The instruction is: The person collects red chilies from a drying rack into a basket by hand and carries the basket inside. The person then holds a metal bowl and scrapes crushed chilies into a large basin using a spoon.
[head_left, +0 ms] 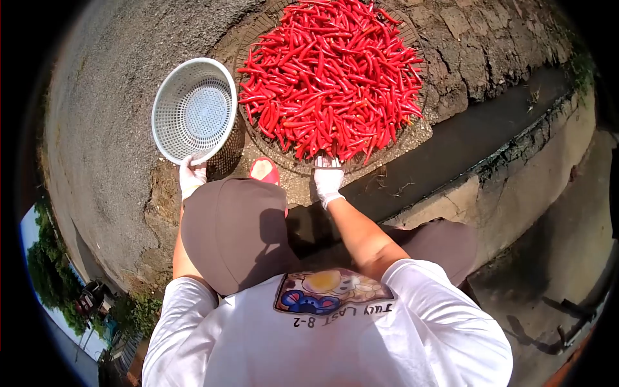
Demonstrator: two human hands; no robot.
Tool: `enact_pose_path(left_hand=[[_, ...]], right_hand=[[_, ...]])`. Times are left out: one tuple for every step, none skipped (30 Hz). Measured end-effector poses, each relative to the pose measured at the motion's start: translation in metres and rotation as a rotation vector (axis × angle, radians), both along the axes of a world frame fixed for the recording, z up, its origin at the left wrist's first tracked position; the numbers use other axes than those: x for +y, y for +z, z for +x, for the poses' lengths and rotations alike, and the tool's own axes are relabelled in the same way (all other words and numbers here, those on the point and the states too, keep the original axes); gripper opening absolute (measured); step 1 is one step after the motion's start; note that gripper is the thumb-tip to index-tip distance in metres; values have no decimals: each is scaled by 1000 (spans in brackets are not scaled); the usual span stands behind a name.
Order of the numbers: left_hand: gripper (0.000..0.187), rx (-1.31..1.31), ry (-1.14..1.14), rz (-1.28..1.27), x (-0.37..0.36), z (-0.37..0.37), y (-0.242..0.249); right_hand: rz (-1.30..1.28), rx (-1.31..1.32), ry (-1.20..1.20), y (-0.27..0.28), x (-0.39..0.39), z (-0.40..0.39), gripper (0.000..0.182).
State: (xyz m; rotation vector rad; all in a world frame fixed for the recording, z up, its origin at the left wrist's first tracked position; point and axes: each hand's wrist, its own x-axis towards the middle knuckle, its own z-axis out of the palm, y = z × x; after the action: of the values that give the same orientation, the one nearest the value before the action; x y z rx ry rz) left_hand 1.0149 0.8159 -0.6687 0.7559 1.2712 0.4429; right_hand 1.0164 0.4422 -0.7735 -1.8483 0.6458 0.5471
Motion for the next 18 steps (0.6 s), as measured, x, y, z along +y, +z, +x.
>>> enact_pose_path(left_hand=[[28, 43, 12, -9, -2, 0, 1], [29, 21, -4, -44, 10, -5, -11], [30, 50, 4, -29, 10, -3, -14], [31, 79, 13, -13, 6, 0, -12], [32, 72, -14, 9, -2, -2, -10], [34, 98, -26, -60, 12, -11, -25], [35, 151, -67, -28, 10, -17, -37], [36, 201, -101, 9, 11, -24, -45], [38, 270, -239, -102, 22, -33, -51], [37, 289, -256, -96, 10, -25, -38], [37, 309, -266, -86, -6, -21, -26], [36, 329, -268, -76, -15, -19, -16], [34, 289, -303, -155, -8, -27, -22], [30, 240, -215, -150, -15, -24, -22], [29, 237, -241, -178, 0, -30, -35], [27, 233, -261, -200, 17, -38, -47], [25, 132, -168, -116, 2, -27, -30], [24, 16, -75, -201, 18, -32, -42]], right_hand=[[-399, -109, 482, 5, -6, 1, 26], [-134, 230, 216, 69, -11, 19, 25], [-146, 175, 295, 66, -17, 5, 25], [-160, 120, 377, 75, -21, 3, 24], [-36, 301, 553, 84, -31, 5, 24], [94, 479, 730, 111, -41, 18, 23], [191, 658, 805, 117, -46, 19, 22], [247, 664, 943, 126, -53, 28, 21], [309, 659, 1077, 135, -60, 38, 19], [359, 642, 1147, 154, -68, 52, 19], [404, 514, 1167, 150, -77, 64, 19], [450, 387, 1191, 144, -87, 83, 19], [403, 290, 1085, 143, -96, 106, 20], [362, 196, 974, 147, -103, 132, 20], [264, 91, 869, 147, -110, 158, 19], [352, 157, 709, 141, -117, 179, 14], [387, 145, 625, 138, -123, 199, 12], [421, 142, 540, 139, -124, 213, 10]])
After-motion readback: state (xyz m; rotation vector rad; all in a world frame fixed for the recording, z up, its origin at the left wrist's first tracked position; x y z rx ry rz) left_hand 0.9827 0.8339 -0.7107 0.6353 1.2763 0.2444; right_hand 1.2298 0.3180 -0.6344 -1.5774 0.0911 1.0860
